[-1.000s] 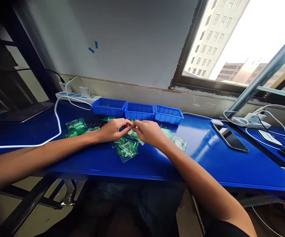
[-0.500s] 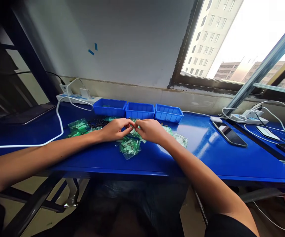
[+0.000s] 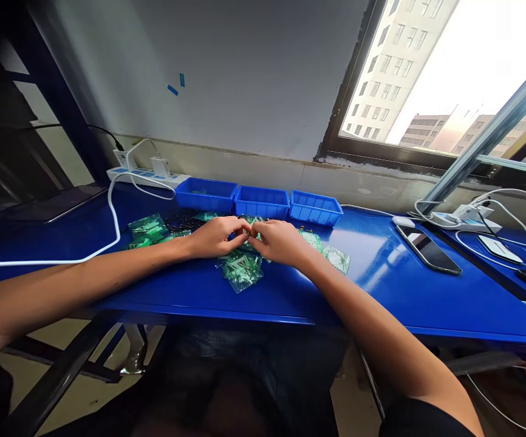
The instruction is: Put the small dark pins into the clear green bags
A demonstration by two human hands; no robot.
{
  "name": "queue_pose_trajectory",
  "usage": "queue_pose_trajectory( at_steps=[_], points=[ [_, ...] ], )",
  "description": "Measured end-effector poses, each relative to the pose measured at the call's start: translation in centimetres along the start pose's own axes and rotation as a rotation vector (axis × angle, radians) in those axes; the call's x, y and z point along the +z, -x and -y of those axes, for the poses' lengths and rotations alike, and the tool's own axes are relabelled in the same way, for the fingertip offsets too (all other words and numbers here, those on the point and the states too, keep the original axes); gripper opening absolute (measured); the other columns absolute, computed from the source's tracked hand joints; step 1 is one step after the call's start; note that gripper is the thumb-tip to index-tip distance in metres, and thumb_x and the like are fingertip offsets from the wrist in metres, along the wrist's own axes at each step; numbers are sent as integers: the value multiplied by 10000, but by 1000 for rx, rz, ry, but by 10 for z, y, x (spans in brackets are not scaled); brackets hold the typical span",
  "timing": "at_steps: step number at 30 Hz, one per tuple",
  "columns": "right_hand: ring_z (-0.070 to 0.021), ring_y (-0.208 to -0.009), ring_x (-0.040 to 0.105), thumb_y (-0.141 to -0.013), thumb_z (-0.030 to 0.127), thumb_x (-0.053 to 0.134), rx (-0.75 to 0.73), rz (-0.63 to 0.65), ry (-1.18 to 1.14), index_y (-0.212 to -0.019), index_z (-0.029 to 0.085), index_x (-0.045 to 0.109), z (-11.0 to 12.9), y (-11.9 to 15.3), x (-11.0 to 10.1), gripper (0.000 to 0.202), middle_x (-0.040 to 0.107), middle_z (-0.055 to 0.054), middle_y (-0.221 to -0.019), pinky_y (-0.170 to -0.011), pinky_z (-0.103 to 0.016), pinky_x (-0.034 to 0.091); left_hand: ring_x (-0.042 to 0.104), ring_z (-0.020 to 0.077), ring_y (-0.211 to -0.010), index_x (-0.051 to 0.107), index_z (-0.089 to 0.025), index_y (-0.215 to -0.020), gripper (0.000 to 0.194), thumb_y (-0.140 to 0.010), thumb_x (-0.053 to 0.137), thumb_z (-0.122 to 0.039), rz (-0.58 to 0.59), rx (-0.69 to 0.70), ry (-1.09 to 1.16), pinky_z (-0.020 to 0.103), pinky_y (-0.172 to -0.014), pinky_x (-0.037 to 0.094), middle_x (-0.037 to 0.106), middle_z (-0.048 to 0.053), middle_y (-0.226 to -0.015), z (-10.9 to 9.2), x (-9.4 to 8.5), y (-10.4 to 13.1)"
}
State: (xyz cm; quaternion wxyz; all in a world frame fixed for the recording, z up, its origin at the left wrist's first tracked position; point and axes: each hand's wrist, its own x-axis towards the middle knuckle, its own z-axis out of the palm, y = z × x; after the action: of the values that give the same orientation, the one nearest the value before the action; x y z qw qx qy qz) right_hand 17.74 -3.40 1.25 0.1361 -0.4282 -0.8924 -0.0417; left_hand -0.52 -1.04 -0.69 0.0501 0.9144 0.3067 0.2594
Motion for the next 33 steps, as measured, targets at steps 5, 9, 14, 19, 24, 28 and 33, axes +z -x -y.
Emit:
queue_pose_trajectory(
  at_steps=[5,9,14,19,24,28,33],
  points=[
    [-139,-680,504,-849,245,514,26,-4,10,-812,160,583,4,-2,5,116,578,-23,-690,-599,-235,287,568,136,-642,608,-149,-900,159,-822,477,-193,2,-17,15,226,-586,392,639,20,-729,1,1,-1],
    [-140,-686,498,-857,244,512,35,-10,16,-821,161,581,5,-3,6,113,572,-21,-696,-606,-237,287,563,133,-632,608,-146,-888,151,-819,478,-184,3,-32,36,224,-585,393,629,15,-707,1,1,-1],
    [-136,-673,484,-855,245,516,39,-6,11,-819,158,577,5,-3,7,111,565,-19,-694,-600,-241,275,558,133,-629,611,-137,-893,153,-817,485,-177,19,-45,29,222,-567,379,632,21,-719,0,-1,0],
    [-135,-680,478,-854,241,514,26,2,3,-804,156,573,4,-3,6,114,562,-20,-693,-607,-239,284,563,144,-649,620,-133,-888,152,-815,491,-165,34,-45,3,231,-597,387,633,24,-703,-2,-2,-1],
    [-132,-675,485,-856,258,511,13,36,-4,-795,156,583,2,-1,1,139,570,-23,-698,-592,-232,284,568,148,-657,621,-149,-902,156,-819,492,-182,36,-33,-10,234,-607,389,632,17,-697,-2,-2,-1],
    [-139,-696,517,-856,275,509,6,40,10,-831,150,616,-1,0,-1,166,600,-39,-731,-591,-233,292,551,133,-606,611,-155,-933,170,-821,492,-200,26,-41,2,227,-579,382,626,8,-694,-1,-1,-1],
    [-146,-726,553,-851,229,491,58,43,58,-872,165,643,1,0,-6,166,649,-49,-788,-594,-235,294,548,128,-594,590,-158,-908,155,-827,492,-247,28,-79,1,220,-553,377,626,6,-690,-3,-1,0]
  ],
)
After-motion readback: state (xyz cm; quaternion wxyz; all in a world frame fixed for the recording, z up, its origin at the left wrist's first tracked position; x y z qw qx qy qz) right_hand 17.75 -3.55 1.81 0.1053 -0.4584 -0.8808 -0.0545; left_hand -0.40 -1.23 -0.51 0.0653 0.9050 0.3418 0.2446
